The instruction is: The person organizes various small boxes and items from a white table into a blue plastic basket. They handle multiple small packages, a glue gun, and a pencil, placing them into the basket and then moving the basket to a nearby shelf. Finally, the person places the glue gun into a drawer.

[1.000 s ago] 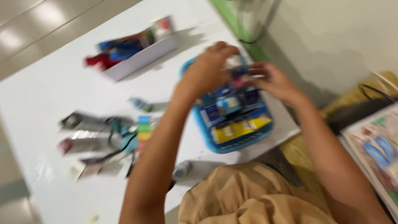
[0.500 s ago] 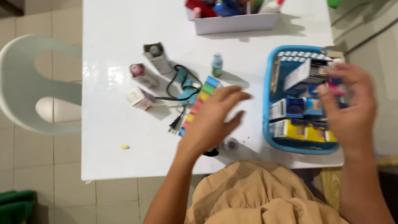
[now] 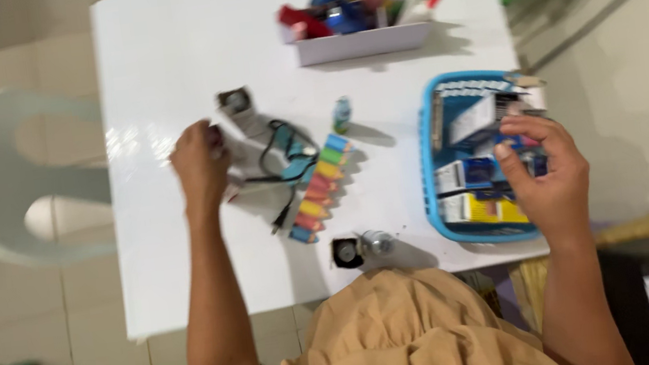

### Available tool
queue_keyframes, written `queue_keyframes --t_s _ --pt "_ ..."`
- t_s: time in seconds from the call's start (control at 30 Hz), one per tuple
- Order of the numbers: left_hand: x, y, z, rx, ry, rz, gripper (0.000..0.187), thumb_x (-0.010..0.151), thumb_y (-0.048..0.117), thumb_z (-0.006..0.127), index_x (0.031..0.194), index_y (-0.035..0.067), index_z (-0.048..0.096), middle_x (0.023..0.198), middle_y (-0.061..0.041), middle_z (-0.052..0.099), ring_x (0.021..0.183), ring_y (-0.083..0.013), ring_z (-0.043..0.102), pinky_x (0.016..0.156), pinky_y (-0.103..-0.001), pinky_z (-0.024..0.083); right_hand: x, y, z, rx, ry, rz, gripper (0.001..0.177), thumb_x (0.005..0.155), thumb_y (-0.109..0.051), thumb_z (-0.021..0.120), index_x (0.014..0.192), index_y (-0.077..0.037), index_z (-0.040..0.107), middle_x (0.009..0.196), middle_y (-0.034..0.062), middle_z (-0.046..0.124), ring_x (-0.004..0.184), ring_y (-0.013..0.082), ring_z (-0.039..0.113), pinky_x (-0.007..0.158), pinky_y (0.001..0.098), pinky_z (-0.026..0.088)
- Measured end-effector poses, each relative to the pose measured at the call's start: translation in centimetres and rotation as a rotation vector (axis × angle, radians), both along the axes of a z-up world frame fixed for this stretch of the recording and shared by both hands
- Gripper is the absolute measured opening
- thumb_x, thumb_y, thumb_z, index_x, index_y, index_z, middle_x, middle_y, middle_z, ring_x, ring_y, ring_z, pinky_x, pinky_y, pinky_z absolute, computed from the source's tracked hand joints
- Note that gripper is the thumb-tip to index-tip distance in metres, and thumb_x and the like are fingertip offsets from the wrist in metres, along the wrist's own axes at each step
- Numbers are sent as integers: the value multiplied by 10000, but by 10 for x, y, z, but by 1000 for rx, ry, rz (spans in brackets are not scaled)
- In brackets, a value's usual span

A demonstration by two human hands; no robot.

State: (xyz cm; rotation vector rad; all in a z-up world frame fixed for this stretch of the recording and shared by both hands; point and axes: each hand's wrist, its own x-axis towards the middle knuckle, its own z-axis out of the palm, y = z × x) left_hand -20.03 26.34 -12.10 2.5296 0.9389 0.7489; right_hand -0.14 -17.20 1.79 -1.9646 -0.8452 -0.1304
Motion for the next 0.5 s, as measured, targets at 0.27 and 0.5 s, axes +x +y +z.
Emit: queue_keyframes --t_s 0.27,0.5 --pt "-15 -46 90 17 13 -146 331 749 58 879 1027 18 705 958 -111 736 865 -269 695 830 -421 527 27 -71 -4 -24 75 -243 246 1011 -82 743 1246 -27 688 1232 97 712 1185 195 671 1052 326 518" --pt "5 -136 223 14 29 -223 434 808 117 907 1178 14 706 1087 -138 694 968 -268 689 824 -388 561 54 -86 -6 -232 110 -205 313 928 -106 730 1238 -78 695 1186 124 703 1113 255 682 958 382 529"
